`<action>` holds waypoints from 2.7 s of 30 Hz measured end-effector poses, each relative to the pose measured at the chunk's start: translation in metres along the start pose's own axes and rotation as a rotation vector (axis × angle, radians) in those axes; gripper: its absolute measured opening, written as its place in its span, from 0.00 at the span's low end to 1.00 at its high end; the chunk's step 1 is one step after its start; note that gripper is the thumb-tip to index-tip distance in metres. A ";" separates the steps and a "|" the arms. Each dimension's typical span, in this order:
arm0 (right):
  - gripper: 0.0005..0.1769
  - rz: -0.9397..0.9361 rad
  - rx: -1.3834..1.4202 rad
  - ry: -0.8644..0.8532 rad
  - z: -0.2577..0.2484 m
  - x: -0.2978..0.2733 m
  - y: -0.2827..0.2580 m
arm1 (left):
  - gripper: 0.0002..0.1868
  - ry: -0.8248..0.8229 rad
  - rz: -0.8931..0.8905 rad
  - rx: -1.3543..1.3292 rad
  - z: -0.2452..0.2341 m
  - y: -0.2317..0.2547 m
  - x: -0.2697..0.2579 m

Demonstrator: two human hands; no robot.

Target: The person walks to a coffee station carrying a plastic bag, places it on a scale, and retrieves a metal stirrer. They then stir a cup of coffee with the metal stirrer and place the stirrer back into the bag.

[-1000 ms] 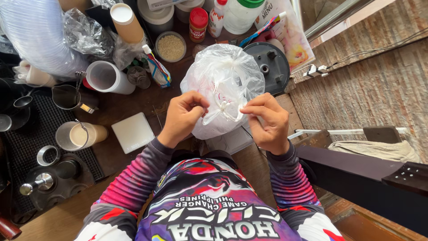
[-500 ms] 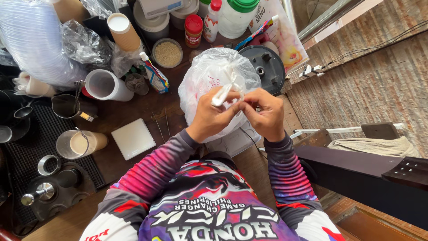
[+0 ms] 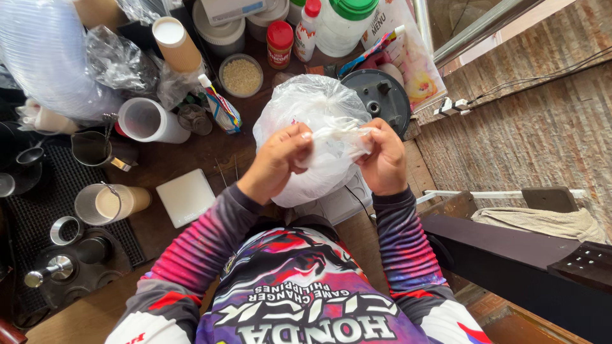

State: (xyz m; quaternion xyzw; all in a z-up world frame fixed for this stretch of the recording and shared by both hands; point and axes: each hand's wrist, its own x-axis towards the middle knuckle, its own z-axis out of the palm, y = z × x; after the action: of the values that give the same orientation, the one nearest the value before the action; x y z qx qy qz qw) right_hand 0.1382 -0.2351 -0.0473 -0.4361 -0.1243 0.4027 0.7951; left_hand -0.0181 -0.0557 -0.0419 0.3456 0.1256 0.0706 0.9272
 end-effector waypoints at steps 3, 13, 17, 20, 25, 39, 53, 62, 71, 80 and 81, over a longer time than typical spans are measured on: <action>0.08 -0.022 -0.147 -0.047 0.005 -0.002 -0.004 | 0.10 -0.078 -0.006 0.051 -0.005 0.012 -0.008; 0.06 -0.428 -1.119 -0.526 0.050 -0.023 -0.067 | 0.13 -0.221 0.027 0.934 0.036 0.036 -0.013; 0.10 0.267 -0.694 -0.471 0.048 -0.013 -0.065 | 0.10 -0.232 -0.046 0.778 0.041 0.041 -0.014; 0.09 0.243 -0.862 -0.590 0.035 -0.002 -0.056 | 0.14 -0.197 -0.175 0.560 0.032 0.038 -0.015; 0.06 -0.327 -1.165 -0.497 -0.006 0.016 -0.036 | 0.21 0.075 -0.272 0.335 0.007 0.030 -0.016; 0.08 -0.007 -0.084 -0.204 -0.008 0.025 -0.017 | 0.12 -0.381 0.689 1.269 0.032 0.069 -0.008; 0.14 0.311 0.085 -0.141 -0.022 0.045 -0.049 | 0.19 -0.070 0.941 1.692 -0.002 0.041 0.009; 0.13 0.159 -0.004 -0.217 -0.014 0.034 -0.052 | 0.11 0.308 0.877 1.727 0.017 0.042 0.012; 0.22 -0.391 -0.570 -0.231 0.042 0.017 -0.027 | 0.10 0.267 1.149 1.537 0.045 0.050 0.015; 0.06 -0.227 -0.331 -0.330 0.035 0.034 -0.033 | 0.08 0.071 0.934 1.146 0.042 0.040 0.031; 0.07 -0.139 -0.219 -0.304 0.034 0.036 -0.033 | 0.07 0.074 0.872 1.124 0.038 0.039 0.035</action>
State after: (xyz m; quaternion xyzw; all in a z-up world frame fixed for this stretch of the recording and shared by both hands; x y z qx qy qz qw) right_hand 0.1603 -0.1977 -0.0068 -0.4444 -0.3157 0.3922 0.7410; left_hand 0.0242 -0.0430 0.0051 0.7877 0.0247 0.3712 0.4911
